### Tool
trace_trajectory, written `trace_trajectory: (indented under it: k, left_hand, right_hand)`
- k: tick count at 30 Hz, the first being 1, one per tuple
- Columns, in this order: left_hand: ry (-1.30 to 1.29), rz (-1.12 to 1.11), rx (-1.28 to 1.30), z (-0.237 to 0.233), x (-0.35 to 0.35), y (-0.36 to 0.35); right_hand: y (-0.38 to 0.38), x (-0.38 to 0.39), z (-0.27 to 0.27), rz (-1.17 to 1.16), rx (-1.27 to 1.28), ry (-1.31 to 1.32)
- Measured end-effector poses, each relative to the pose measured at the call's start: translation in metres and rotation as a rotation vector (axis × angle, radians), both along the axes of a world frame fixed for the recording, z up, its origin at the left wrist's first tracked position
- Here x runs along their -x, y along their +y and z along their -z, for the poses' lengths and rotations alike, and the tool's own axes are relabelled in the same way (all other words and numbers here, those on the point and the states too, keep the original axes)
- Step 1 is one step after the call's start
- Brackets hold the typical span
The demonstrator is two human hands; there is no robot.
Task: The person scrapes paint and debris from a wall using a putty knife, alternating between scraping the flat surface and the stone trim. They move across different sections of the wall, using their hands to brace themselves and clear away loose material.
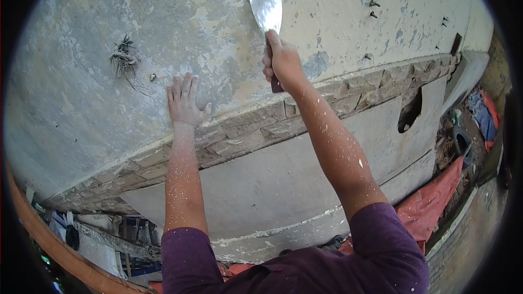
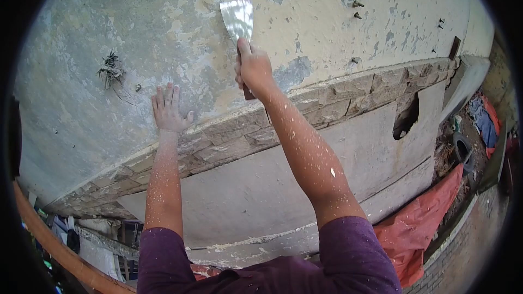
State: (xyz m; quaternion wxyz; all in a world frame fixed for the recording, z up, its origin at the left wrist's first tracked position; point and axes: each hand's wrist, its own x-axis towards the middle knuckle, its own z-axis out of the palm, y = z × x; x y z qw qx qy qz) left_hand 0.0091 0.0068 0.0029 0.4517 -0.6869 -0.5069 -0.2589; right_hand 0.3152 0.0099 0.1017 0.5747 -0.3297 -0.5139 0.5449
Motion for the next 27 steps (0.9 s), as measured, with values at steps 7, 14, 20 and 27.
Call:
trace_trajectory:
  k: [7,14,20,27]
  left_hand:
    - [-0.004,-0.017,0.028,0.001,-0.001,-0.002]
    - [0.001,-0.017,0.01,-0.006,-0.006,-0.002]
    - [-0.003,0.0,-0.023,0.002,-0.001,-0.002]
    - [0.033,0.044,-0.088,0.002,0.0,0.003]
  right_hand:
    - [-0.024,0.01,0.13,0.002,0.222,-0.026]
    - [0.005,-0.001,0.052,0.0,0.224,0.641]
    - [-0.045,0.025,0.126,-0.169,0.468,0.48]
    - [-0.022,-0.005,0.14,-0.073,0.376,0.475]
